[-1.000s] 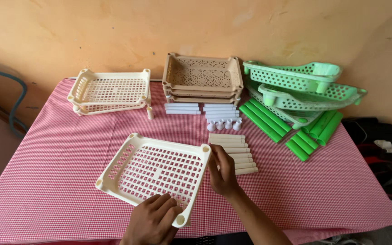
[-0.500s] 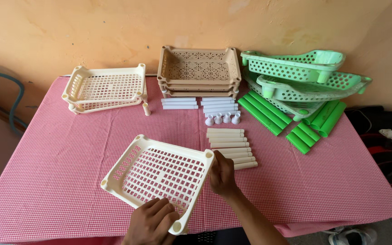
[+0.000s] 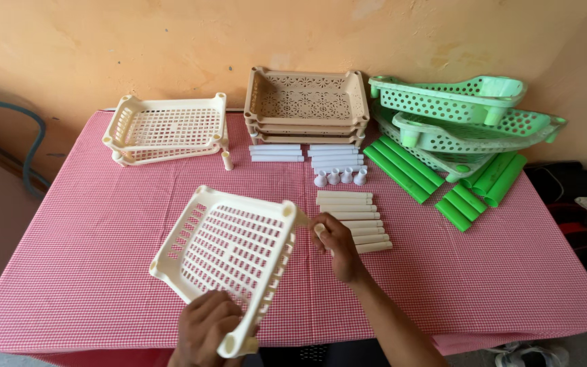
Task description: The person assembles a white plastic basket by inserting cylindrical legs into corner sockets on a perforated tray. They repeatedly insert and remove the legs, testing fit and alignment, then place the assembled unit on a table with other trays and parts.
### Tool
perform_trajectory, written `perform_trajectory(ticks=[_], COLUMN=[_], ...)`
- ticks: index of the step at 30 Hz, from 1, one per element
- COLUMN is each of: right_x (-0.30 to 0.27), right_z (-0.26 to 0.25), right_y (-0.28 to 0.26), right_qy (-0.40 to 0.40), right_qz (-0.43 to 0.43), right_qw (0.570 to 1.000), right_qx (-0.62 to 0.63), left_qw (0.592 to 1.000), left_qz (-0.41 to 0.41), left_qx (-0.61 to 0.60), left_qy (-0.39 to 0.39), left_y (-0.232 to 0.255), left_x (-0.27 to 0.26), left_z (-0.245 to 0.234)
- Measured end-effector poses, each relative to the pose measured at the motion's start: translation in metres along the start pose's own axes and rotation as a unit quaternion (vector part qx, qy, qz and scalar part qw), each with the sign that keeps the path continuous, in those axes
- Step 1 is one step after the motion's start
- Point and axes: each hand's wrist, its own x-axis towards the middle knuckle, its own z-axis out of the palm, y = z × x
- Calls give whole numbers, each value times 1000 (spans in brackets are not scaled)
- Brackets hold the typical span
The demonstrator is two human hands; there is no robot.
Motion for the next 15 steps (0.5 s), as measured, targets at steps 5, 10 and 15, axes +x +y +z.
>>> perform_trajectory(ticks=[5, 10, 15], right_x=[45, 127, 197], right_z=[27, 78, 129], right_y=[-12, 12, 43], right_qy=[-42, -46, -25], right_qz=[98, -94, -91], right_qw=[992, 969, 960], right_qx=[-63, -223, -264], left_qw=[985, 975, 960], left_qz=[-26, -145, -257], left_qx=[104, 155, 107], left_qy=[132, 63, 31], left_y=[-21, -45, -34], left_x=[-50, -116, -165], left_z=[-32, -90, -110])
